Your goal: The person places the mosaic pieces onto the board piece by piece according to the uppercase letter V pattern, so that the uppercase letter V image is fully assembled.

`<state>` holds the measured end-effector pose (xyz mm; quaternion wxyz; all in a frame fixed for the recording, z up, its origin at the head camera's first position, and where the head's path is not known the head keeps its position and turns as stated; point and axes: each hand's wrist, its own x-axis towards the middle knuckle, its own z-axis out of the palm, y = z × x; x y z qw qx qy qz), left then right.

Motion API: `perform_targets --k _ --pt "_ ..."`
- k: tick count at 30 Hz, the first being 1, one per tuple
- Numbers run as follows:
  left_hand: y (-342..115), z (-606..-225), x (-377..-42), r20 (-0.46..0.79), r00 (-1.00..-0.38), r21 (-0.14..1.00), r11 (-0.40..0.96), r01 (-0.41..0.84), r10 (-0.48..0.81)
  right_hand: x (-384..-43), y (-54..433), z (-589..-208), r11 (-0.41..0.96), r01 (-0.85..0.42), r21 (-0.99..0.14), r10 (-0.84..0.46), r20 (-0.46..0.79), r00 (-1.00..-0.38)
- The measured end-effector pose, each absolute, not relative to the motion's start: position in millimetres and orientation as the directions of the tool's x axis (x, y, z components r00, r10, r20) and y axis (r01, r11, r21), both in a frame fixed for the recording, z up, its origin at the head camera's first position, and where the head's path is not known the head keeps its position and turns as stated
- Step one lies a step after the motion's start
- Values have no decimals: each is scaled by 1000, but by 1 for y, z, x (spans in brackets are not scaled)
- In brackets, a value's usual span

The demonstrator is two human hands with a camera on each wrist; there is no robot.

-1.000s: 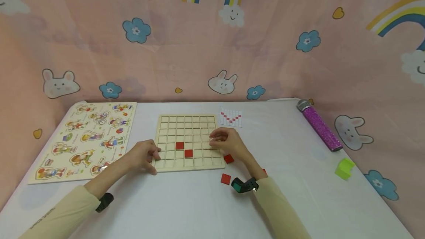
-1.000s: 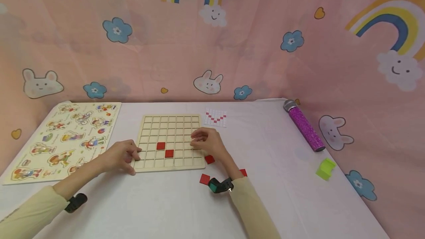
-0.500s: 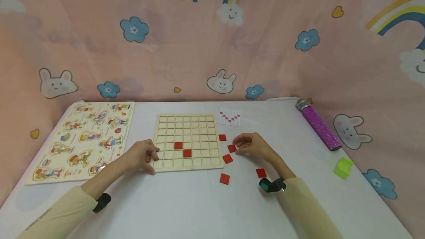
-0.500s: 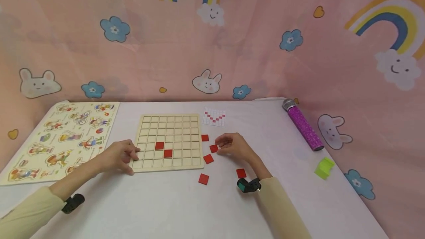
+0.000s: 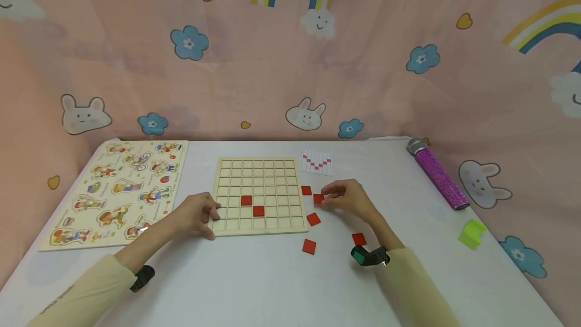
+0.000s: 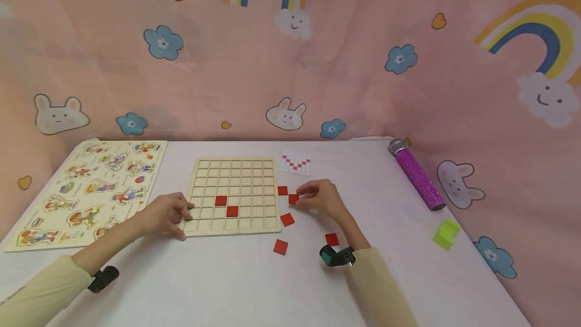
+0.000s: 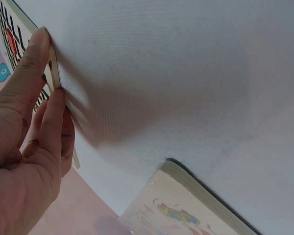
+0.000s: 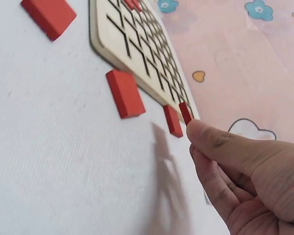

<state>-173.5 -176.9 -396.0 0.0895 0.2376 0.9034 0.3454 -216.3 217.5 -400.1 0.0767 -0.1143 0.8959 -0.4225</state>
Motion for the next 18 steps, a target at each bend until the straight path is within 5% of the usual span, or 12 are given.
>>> perform_targets --k 18 --pt "-176 -396 -172 14 -874 665 648 371 486 -232 161 -397 471 -41 -881 -190 -56 -980"
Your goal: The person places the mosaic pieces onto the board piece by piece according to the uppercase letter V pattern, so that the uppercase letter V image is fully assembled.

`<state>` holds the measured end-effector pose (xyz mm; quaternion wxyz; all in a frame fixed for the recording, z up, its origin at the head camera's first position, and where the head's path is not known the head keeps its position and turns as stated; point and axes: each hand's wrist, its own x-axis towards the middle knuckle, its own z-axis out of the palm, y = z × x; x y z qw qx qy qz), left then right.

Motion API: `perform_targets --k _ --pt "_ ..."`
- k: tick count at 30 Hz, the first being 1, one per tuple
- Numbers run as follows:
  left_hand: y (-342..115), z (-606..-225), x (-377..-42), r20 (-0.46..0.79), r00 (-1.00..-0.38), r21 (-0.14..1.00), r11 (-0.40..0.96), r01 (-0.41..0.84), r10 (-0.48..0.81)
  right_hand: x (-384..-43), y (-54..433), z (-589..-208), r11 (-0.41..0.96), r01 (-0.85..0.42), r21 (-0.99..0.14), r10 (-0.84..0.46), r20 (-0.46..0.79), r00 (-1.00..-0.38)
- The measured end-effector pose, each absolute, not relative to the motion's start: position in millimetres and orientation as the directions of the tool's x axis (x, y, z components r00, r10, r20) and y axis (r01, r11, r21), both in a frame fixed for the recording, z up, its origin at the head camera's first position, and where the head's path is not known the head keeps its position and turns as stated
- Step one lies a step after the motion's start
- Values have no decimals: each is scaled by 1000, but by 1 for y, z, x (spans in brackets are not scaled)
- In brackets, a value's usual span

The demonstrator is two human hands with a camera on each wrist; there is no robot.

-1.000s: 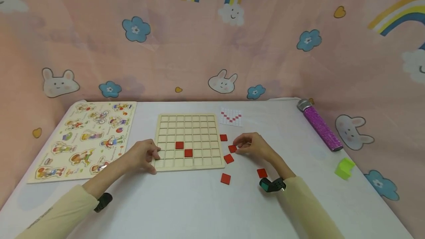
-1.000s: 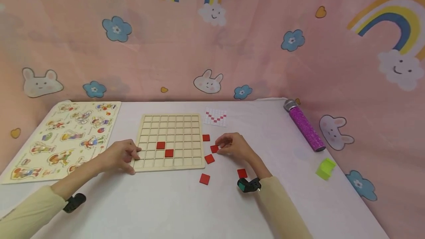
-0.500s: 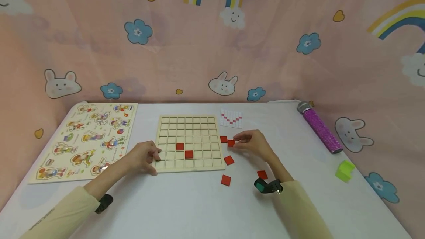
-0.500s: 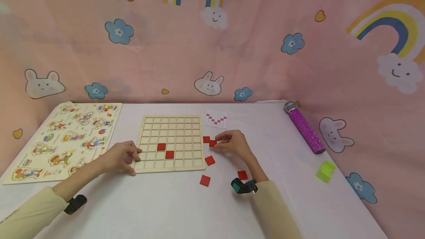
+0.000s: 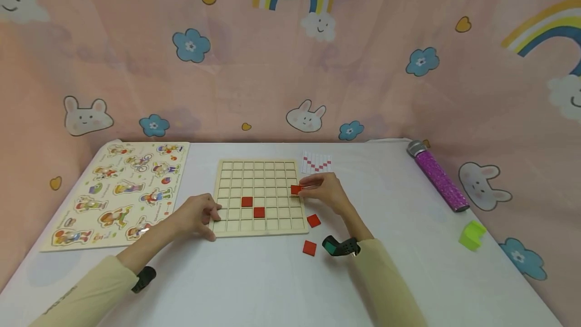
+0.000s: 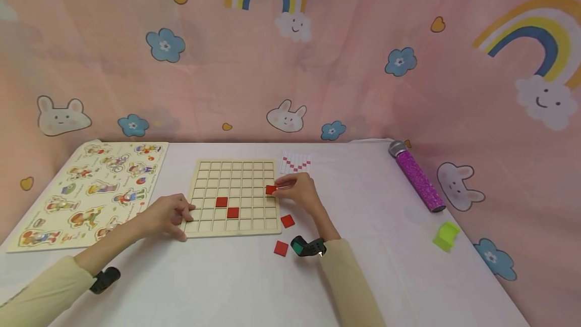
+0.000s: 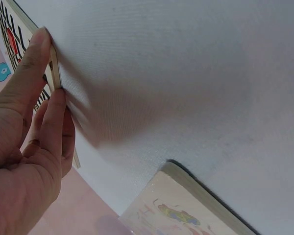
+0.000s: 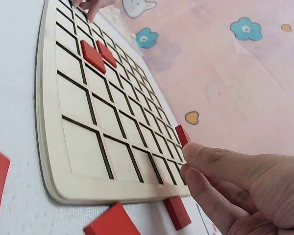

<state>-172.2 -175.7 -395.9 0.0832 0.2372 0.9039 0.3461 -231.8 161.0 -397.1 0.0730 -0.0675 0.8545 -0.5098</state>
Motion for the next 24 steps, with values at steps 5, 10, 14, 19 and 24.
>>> perform_targets --k 5,10,14,19,24 --pt "-176 -396 -172 2 -881 668 655 352 472 -238 141 -400 435 -33 -900 -185 -53 -981" --pt "-176 -396 -171 11 -880 668 651 360 475 -240 124 -401 383 -64 -921 -202 -16 -979" --pt "-176 -396 -171 17 -877 664 650 369 480 -239 110 -402 361 -83 -929 -210 6 -978" --pt "-177 -397 -172 24 -874 666 645 376 485 -241 93 -407 384 -120 -916 -220 35 -975" --pt "-176 -396 -172 17 -877 667 648 367 480 -243 76 -410 386 -152 -910 -255 53 -966"
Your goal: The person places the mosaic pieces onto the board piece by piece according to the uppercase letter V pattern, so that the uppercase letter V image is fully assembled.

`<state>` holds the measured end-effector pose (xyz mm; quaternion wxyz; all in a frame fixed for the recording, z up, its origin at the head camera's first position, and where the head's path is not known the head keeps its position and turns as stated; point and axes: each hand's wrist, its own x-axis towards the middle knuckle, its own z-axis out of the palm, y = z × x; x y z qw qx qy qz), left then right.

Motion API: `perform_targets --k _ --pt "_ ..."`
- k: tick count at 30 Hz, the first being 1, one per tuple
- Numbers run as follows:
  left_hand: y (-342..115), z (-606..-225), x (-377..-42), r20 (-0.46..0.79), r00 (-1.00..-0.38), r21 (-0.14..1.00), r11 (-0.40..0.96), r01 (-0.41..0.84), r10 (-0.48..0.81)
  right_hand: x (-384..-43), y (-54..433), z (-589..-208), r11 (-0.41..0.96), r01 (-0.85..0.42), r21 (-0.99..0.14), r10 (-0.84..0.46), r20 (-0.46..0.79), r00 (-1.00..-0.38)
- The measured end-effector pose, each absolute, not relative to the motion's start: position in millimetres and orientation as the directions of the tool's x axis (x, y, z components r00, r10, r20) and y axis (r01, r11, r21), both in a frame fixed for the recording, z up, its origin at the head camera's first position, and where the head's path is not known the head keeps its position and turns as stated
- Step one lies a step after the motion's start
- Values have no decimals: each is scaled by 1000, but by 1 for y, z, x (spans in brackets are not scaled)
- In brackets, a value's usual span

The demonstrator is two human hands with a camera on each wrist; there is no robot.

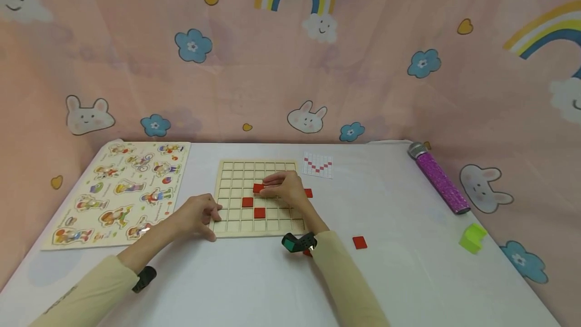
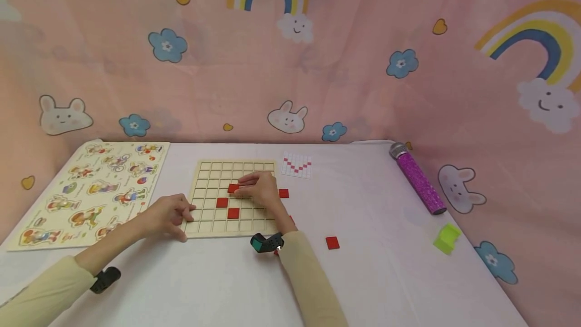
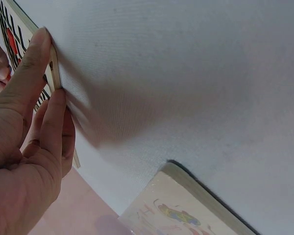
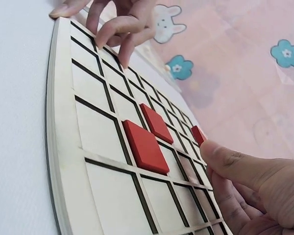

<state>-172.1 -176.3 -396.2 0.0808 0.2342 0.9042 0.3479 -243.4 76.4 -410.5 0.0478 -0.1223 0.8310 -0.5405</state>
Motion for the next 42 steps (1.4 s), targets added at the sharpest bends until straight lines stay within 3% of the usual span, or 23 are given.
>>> perform_targets --k 7,25,42 --pt "-176 -396 -172 13 -877 678 640 361 481 -243 55 -411 380 -207 -901 -331 77 -940" --pt "-175 -396 -173 7 -876 683 637 357 483 -244 32 -409 457 -235 -858 -360 64 -931" --pt "-174 -394 -171 7 -877 668 650 362 481 -244 30 -413 386 -225 -895 -364 76 -928"
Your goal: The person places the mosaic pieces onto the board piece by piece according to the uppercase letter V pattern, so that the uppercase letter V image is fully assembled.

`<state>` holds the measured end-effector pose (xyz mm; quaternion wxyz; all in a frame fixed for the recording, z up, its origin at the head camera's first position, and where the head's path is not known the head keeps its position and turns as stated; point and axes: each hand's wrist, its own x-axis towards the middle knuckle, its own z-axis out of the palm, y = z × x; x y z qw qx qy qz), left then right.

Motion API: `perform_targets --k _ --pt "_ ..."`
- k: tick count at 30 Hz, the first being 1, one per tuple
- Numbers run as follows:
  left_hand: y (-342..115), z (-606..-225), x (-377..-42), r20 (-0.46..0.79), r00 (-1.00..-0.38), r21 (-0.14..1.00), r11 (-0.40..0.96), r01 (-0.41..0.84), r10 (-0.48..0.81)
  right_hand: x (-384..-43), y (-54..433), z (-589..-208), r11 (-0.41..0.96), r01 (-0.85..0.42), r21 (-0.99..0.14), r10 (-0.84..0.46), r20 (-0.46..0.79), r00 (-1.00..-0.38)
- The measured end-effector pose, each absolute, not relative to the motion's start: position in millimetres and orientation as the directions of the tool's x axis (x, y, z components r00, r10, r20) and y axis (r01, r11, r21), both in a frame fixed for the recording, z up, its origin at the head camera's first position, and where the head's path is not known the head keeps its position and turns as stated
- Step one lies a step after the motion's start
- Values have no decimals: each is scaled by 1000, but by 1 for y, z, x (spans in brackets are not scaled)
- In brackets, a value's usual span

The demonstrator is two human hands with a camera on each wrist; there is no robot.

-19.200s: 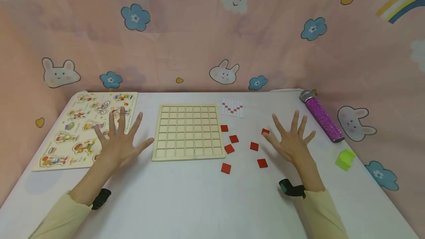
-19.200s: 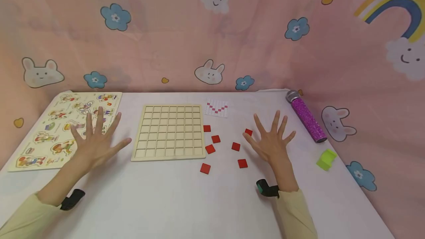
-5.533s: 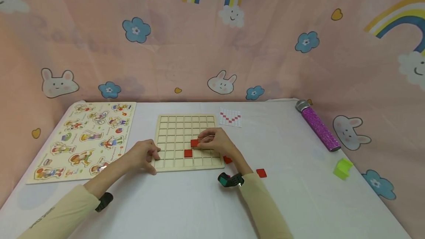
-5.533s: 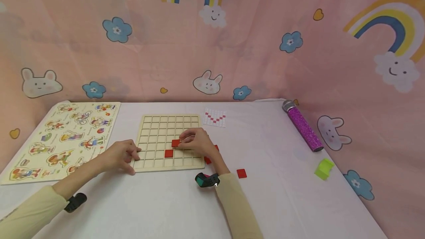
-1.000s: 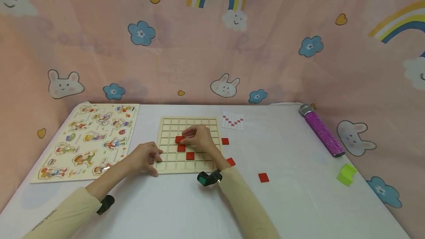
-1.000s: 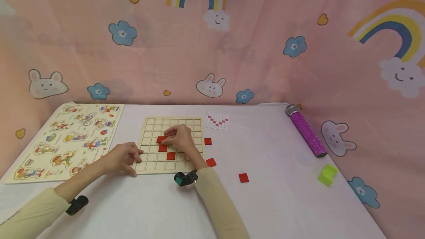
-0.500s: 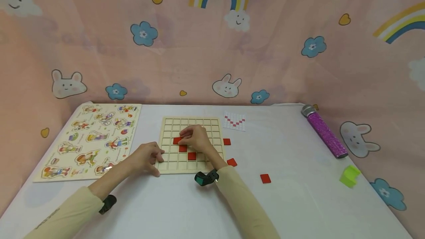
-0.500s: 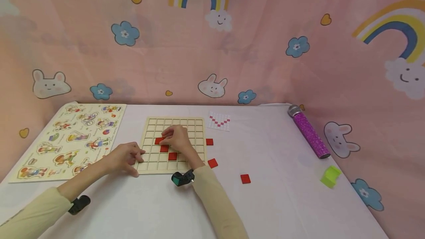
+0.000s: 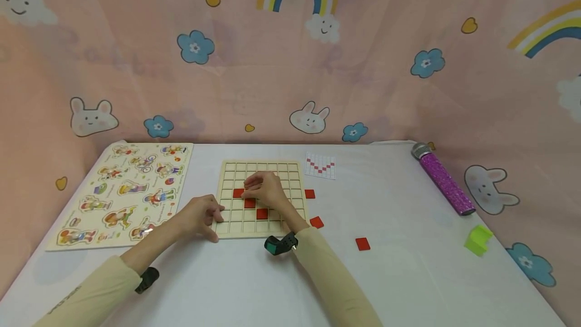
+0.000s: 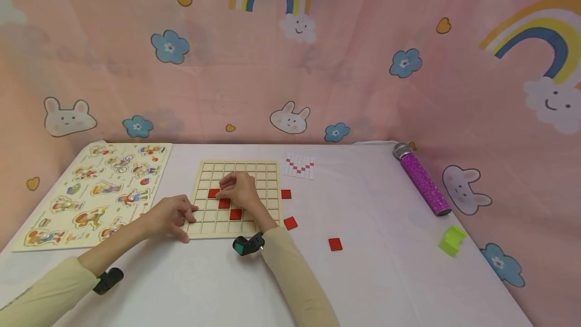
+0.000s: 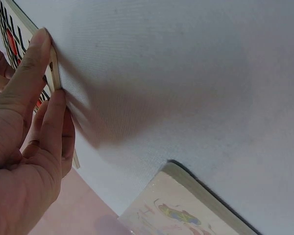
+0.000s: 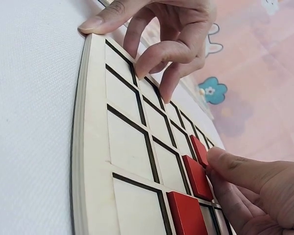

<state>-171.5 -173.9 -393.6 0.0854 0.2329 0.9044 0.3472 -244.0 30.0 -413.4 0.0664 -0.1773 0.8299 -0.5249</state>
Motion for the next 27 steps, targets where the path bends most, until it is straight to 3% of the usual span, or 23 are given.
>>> perform_targets --k 11,18,27 --pt "-173 -393 -171 -6 -886 682 650 335 464 -245 58 -411 332 -171 -928 -353 45 -935" --pt "-172 -393 -169 -2 -886 682 649 338 464 -240 112 -406 347 -112 -931 -299 3 -954" --pt "-172 -391 -169 -18 -893 673 665 322 450 -242 185 -414 406 -173 -897 -300 48 -953"
